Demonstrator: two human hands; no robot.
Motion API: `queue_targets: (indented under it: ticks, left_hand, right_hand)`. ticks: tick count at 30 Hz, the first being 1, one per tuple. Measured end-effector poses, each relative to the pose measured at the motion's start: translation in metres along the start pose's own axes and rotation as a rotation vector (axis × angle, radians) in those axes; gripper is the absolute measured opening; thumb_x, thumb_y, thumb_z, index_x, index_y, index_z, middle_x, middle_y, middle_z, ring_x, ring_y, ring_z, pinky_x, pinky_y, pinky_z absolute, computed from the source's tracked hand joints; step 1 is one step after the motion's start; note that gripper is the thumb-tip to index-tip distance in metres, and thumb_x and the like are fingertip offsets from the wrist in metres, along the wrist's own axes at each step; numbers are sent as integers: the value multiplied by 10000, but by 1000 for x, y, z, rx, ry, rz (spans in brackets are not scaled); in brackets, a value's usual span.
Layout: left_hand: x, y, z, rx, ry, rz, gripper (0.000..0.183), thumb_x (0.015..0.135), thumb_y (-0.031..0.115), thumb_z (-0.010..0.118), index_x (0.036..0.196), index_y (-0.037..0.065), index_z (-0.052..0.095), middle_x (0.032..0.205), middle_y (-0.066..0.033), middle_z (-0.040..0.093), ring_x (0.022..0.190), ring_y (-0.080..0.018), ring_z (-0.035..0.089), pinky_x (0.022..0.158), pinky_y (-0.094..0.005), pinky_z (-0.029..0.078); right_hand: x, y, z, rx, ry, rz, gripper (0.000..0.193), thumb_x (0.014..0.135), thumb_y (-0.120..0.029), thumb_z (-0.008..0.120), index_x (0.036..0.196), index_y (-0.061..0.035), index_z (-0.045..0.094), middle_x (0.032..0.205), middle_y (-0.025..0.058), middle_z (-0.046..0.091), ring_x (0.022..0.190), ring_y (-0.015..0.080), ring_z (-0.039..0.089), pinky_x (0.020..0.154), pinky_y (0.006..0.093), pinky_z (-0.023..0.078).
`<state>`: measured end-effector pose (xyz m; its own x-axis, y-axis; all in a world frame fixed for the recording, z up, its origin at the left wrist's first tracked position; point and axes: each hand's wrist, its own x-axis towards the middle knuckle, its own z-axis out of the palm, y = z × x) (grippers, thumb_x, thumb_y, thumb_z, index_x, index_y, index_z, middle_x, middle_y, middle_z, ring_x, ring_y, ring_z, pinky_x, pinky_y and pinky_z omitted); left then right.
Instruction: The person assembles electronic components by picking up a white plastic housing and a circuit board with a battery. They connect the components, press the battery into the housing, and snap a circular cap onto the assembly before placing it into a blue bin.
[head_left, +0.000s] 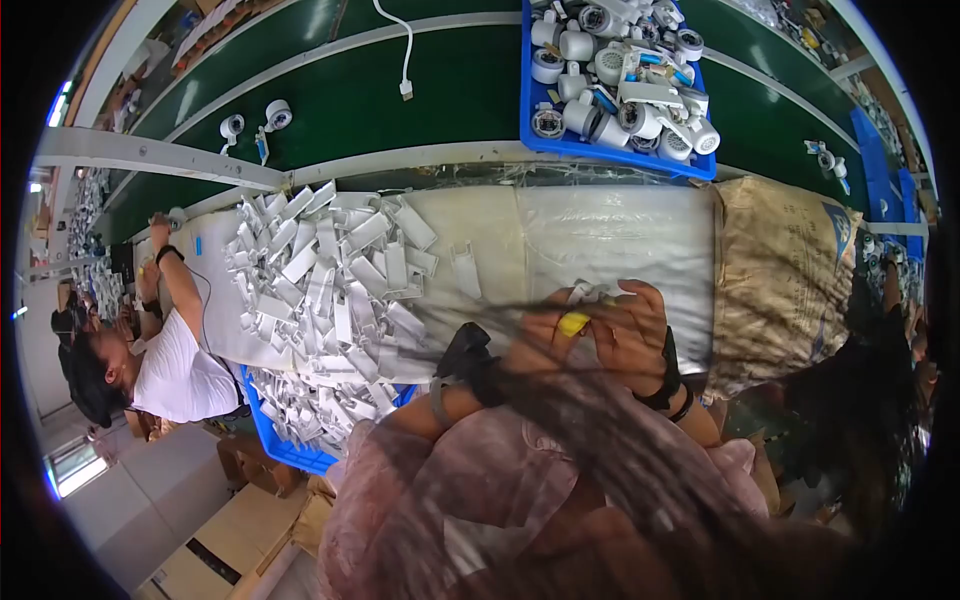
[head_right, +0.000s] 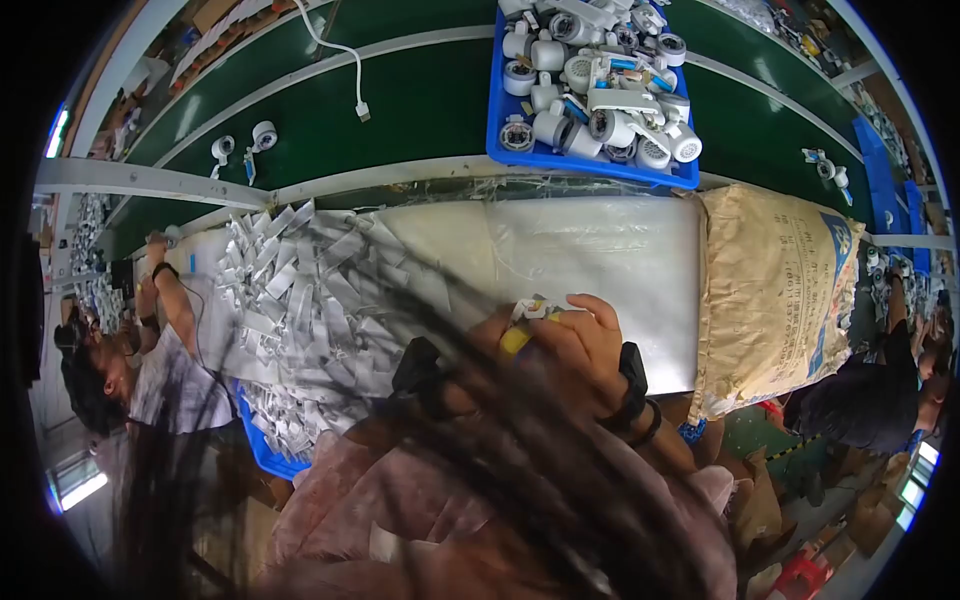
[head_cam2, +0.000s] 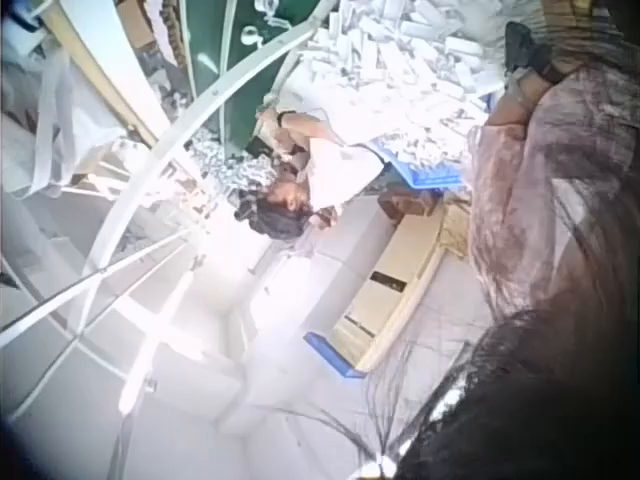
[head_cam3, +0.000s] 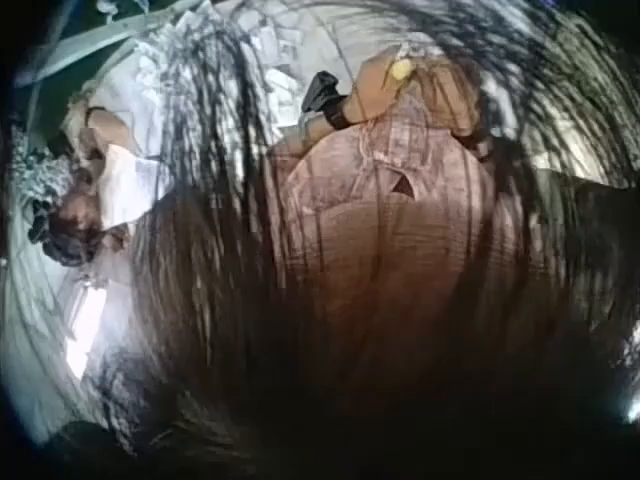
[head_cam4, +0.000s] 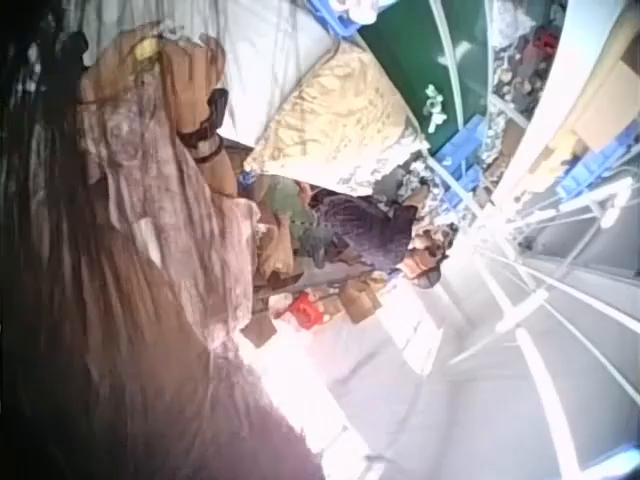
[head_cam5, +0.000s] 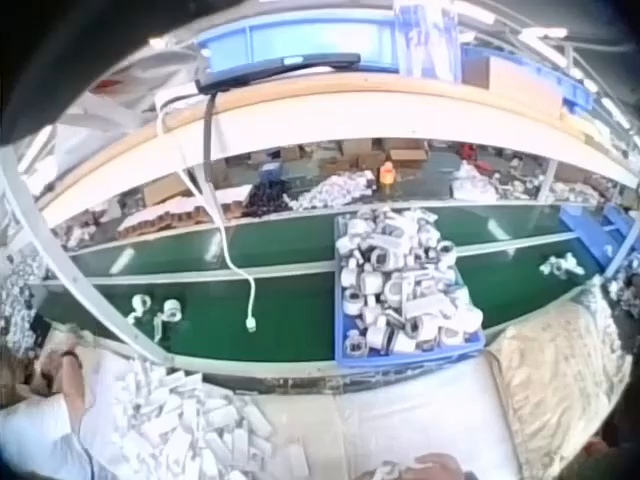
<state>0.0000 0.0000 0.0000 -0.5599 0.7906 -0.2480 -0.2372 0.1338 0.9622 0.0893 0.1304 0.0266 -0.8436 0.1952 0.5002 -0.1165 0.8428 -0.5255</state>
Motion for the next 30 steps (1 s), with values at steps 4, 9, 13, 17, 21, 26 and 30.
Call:
queue_targets:
  ticks: [4,9,13,17,21,26,30]
  left_hand:
    - [-3,8,-4,141,33,155,214,954,109,455,1105,-14,542,775,-131,584,645,-211,567,600,-318,456]
    - [4,4,-20,114,-48,18,231,980,119,416,1128,-8,539,741,-61,578,601,-122,554,539,-258,438]
    - [6,-1,-27,-180,-175,-81,228,1003,140,415,1183,23,491,880,-46,568,602,-99,534,549,-244,471]
    - [6,-1,-25,-57,-160,82,255,989,133,486,1215,30,428,907,-48,580,654,-99,541,598,-248,481]
    - [-2,6,-33,-216,-73,-51,225,961,101,546,1158,4,498,937,-67,631,741,-120,611,655,-251,509]
    - [-4,-8,-44,-295,131,-249,197,921,103,603,1070,-25,590,934,-79,661,839,-161,674,711,-246,526]
    - [-4,-7,-48,-234,50,-204,209,945,123,593,1090,-27,582,965,-90,671,849,-160,675,759,-266,540]
  right_hand:
    - [-5,6,6,-52,-1,-36,283,686,45,726,941,-52,654,792,38,596,741,213,603,893,410,496]
    - [7,16,12,98,-16,83,259,692,62,738,905,-52,645,754,72,590,798,293,625,850,413,522]
    - [-12,38,19,786,101,558,471,832,-64,688,1276,-86,532,1189,79,562,1112,263,562,935,363,456]
    - [-21,48,19,1408,-330,981,476,953,-199,558,1382,-50,416,1289,69,490,1164,165,497,956,311,436]
    - [-14,37,18,1036,-69,849,594,851,-40,659,1381,-17,392,1245,75,517,1140,149,519,948,297,445]
    - [-4,32,12,647,-64,638,702,763,21,717,1375,-22,377,1272,108,448,1182,179,497,946,312,490]
    - [-2,24,5,403,-51,441,757,678,17,768,1332,-33,391,1309,139,433,1228,246,491,960,330,483]
